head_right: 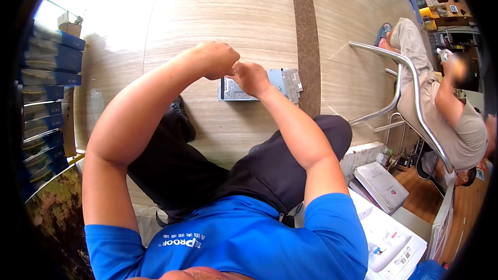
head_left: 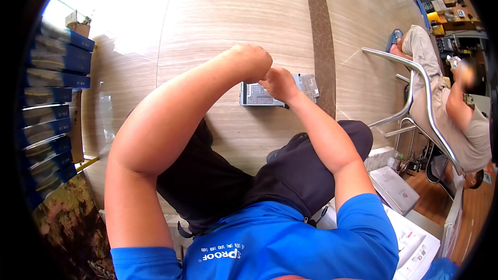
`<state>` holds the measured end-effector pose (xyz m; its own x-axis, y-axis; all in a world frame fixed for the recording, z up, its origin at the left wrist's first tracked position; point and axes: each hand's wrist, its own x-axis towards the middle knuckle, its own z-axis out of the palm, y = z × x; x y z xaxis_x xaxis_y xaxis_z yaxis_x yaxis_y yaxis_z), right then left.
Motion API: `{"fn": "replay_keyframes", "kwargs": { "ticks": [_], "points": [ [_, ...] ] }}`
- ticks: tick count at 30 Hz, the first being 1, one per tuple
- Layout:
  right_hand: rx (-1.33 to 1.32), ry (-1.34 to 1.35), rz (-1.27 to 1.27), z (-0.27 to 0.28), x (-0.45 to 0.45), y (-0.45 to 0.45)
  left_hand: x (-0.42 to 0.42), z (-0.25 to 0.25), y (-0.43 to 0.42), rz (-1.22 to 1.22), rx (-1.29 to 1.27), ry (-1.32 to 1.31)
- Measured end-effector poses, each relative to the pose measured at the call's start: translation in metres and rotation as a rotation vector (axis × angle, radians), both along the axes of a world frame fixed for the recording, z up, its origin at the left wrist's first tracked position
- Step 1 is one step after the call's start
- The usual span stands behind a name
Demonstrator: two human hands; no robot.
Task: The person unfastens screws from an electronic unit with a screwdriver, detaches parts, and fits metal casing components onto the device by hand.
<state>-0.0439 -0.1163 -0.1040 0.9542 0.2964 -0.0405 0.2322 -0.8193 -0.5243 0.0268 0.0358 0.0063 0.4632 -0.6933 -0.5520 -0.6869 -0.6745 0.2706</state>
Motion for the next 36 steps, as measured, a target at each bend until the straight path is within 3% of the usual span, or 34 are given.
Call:
{"fn": "replay_keyframes", "kwargs": {
  "ticks": [36],
  "points": [
    [0.025, 0.053, 0.079, 0.005, 0.003, -0.003, 0.000, -0.004, -0.002, -0.031, 0.040, -0.001]
  ]
}}
